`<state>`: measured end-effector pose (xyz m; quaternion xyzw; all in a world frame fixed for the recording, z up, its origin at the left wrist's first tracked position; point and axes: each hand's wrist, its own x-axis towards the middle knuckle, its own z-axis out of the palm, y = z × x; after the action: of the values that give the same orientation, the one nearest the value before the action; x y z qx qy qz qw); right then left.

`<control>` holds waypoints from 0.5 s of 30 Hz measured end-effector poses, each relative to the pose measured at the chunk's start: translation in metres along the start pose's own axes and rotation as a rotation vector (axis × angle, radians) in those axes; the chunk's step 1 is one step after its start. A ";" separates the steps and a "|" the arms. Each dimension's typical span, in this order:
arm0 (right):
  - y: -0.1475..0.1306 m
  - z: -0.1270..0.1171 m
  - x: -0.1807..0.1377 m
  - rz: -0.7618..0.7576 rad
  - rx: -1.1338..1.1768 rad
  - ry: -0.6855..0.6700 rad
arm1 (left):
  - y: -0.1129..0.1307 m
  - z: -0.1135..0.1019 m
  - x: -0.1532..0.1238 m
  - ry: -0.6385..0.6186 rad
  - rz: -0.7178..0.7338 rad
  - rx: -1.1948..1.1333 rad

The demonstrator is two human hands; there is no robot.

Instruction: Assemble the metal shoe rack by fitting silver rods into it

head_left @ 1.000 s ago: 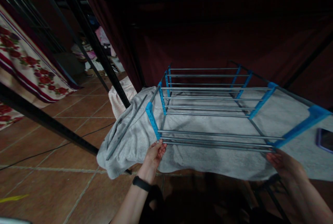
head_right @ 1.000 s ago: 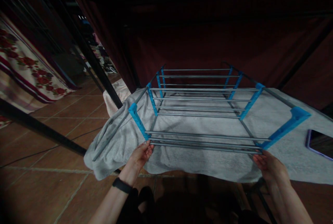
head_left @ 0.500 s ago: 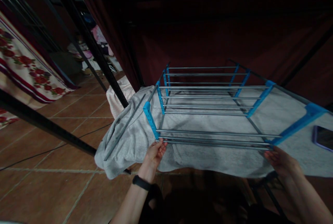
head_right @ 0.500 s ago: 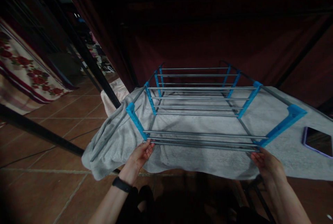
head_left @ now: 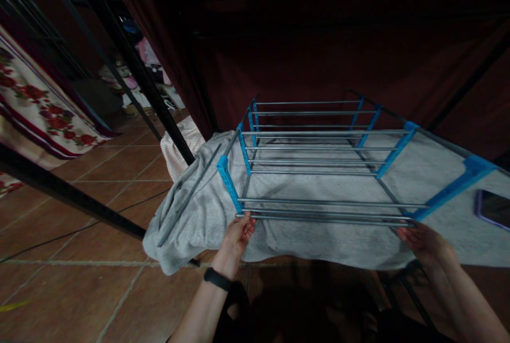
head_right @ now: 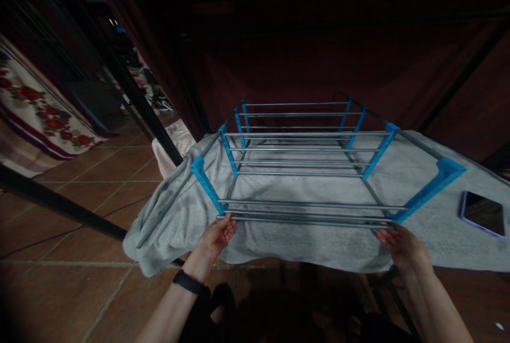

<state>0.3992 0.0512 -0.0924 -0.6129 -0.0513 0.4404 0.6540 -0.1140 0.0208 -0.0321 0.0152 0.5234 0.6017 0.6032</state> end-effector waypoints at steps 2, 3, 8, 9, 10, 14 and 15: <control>0.000 -0.001 -0.001 -0.007 0.003 -0.021 | 0.001 0.002 -0.002 0.015 0.002 -0.001; 0.001 -0.001 -0.001 -0.012 0.004 -0.025 | 0.001 0.003 -0.002 0.020 0.002 -0.002; 0.003 -0.002 -0.001 -0.035 0.001 -0.014 | 0.001 0.006 -0.003 0.018 0.007 0.002; 0.003 -0.002 0.000 -0.035 0.001 -0.013 | 0.001 0.006 -0.003 0.018 0.007 0.004; 0.003 -0.002 0.000 -0.034 0.001 -0.013 | 0.001 0.007 -0.003 0.020 0.005 0.006; 0.003 -0.002 0.000 -0.028 0.007 -0.006 | 0.001 0.009 -0.005 0.028 -0.012 0.011; 0.003 -0.001 -0.001 -0.026 0.009 -0.006 | 0.001 0.009 -0.006 0.024 -0.017 0.007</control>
<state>0.3982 0.0494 -0.0948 -0.6080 -0.0591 0.4338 0.6623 -0.1073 0.0225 -0.0240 0.0057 0.5329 0.5946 0.6020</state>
